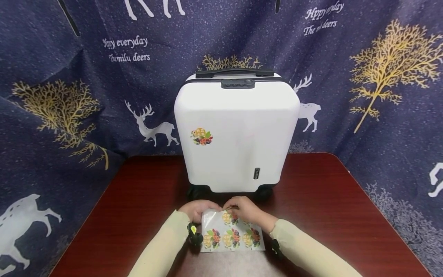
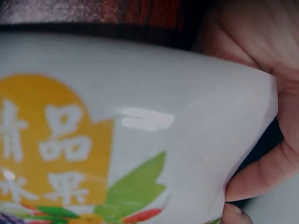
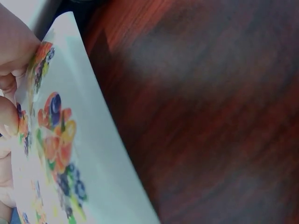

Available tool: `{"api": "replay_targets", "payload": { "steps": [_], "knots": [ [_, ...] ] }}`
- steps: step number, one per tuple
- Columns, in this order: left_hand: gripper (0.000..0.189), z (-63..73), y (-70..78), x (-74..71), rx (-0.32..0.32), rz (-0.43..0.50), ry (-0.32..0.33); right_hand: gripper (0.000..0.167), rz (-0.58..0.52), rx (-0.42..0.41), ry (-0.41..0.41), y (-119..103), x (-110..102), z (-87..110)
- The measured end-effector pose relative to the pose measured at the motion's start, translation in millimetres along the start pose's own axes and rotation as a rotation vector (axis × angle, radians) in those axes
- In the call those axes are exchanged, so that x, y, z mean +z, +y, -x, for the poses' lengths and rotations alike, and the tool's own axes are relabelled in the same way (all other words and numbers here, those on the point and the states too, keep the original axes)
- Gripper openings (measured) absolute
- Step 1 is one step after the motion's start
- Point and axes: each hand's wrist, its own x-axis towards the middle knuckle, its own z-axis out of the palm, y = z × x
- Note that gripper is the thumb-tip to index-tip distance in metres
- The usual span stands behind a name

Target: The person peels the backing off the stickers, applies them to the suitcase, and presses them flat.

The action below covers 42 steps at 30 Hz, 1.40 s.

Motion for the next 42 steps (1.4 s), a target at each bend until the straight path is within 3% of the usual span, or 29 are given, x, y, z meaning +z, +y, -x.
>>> {"api": "replay_targets", "payload": {
  "steps": [9, 22, 29, 37, 42],
  "knots": [
    [0.038, -2.4, 1.0, 1.6, 0.029, -0.004, -0.063, 0.016, -0.025, -0.032, 0.018, 3.3, -0.8, 1.3],
    [0.037, -1.1, 1.0, 0.0, 0.038, -0.017, -0.070, 0.014, -0.038, 0.000, -0.004, 1.7, 0.1, 0.6],
    [0.029, -1.4, -2.8, -2.5, 0.069, -0.015, -0.013, 0.014, -0.051, 0.044, 0.008, 1.3, 0.8, -0.5],
    [0.039, -3.5, -3.0, -3.7, 0.016, 0.013, 0.008, 0.014, -0.073, -0.003, 0.035, 5.6, 1.4, 0.5],
    [0.040, -3.8, -1.1, 0.2, 0.008, 0.035, 0.023, 0.014, -0.076, 0.009, 0.064, 6.5, 3.7, 0.9]
  ]
}}
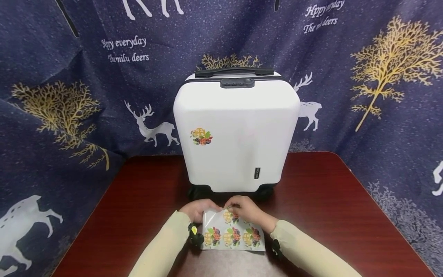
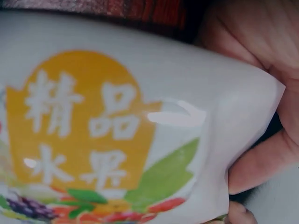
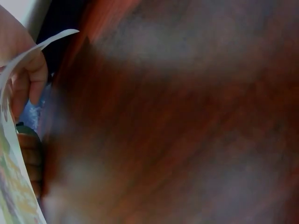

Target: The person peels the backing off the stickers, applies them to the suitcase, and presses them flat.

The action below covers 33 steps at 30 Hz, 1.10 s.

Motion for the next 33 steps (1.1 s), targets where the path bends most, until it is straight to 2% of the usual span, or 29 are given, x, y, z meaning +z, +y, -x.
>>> {"api": "replay_targets", "payload": {
  "steps": [8, 15, 21, 26, 33],
  "knots": [
    [0.039, -0.6, 0.2, 3.0, -0.001, -0.005, 0.027, 0.017, 0.000, 0.022, 0.010, -1.2, 0.0, 1.1],
    [0.039, 1.7, 1.4, 4.2, 0.018, -0.018, -0.001, 0.018, 0.011, 0.013, 0.013, 0.0, -1.6, 2.2],
    [0.039, 3.2, 1.1, 5.5, 0.018, -0.015, 0.016, 0.016, 0.009, 0.001, 0.026, -0.1, -3.2, 4.2],
    [0.038, 3.9, 0.3, 5.2, 0.035, -0.009, 0.031, 0.013, -0.024, 0.067, 0.041, -3.6, -5.1, 5.7],
    [0.039, 4.4, -3.6, -1.6, 0.090, 0.029, -0.006, 0.008, -0.041, 0.139, 0.063, -4.5, -3.1, 3.2]
  ]
}}
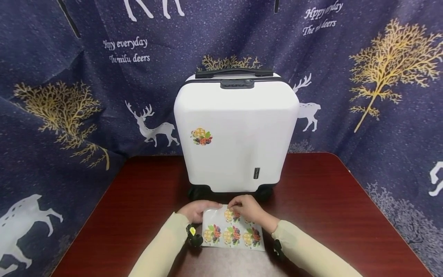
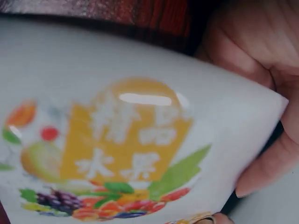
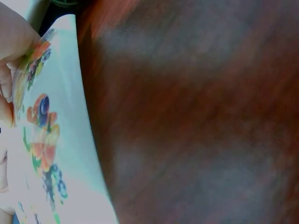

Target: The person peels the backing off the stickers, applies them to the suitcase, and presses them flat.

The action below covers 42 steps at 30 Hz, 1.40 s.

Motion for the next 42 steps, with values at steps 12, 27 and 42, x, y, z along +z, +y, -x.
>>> {"api": "replay_targets", "payload": {
  "steps": [12, 27, 42],
  "knots": [
    [0.032, -2.4, -3.7, -1.7, 0.014, -0.034, 0.158, 0.007, 0.128, -0.030, 0.051, 1.5, 0.0, -1.3],
    [0.026, -0.9, -2.1, 10.2, -0.003, -0.125, 0.270, 0.008, 0.215, -0.050, 0.046, -2.8, -3.8, 3.0],
    [0.026, 1.5, -7.0, 23.6, 0.007, -0.155, 0.396, 0.013, 0.212, -0.028, 0.005, 0.3, -6.1, 2.8]
  ]
}}
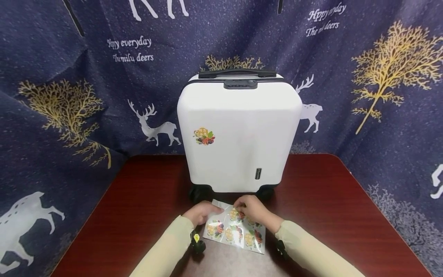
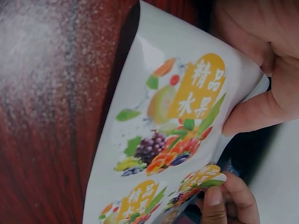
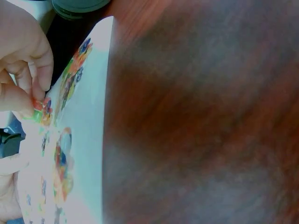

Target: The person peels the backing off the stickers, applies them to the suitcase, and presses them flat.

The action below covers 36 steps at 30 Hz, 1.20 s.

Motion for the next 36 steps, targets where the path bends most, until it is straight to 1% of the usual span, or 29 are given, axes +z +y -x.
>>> {"api": "replay_targets", "payload": {
  "steps": [6, 10, 14, 19, 27, 33, 36],
  "knots": [
    [0.025, -1.5, -0.1, -0.7, 0.004, -0.010, -0.019, 0.013, -0.007, 0.015, -0.016, 0.2, -2.5, 0.4],
    [0.024, -3.3, 2.2, -1.6, 0.005, 0.001, -0.041, 0.012, 0.007, 0.001, -0.006, 0.1, -5.1, 0.5],
    [0.025, -4.3, 4.1, -2.2, -0.015, -0.006, -0.059, 0.011, 0.014, -0.010, -0.003, 0.9, -6.1, 2.0],
    [0.026, -3.2, 3.2, -3.6, -0.030, -0.012, -0.053, 0.010, -0.013, -0.010, -0.022, 2.7, -6.0, 1.3],
    [0.029, -3.1, 2.9, -3.7, -0.019, -0.007, -0.072, 0.009, -0.053, 0.042, -0.035, 1.2, -10.0, 1.5],
    [0.029, -3.8, 2.3, -3.6, -0.017, 0.015, -0.066, 0.011, -0.054, 0.031, -0.019, 0.2, -12.9, 2.7],
    [0.028, -3.6, 1.9, -3.7, -0.017, 0.013, -0.060, 0.011, -0.053, 0.032, -0.015, 0.8, -14.1, 3.3]
  ]
}}
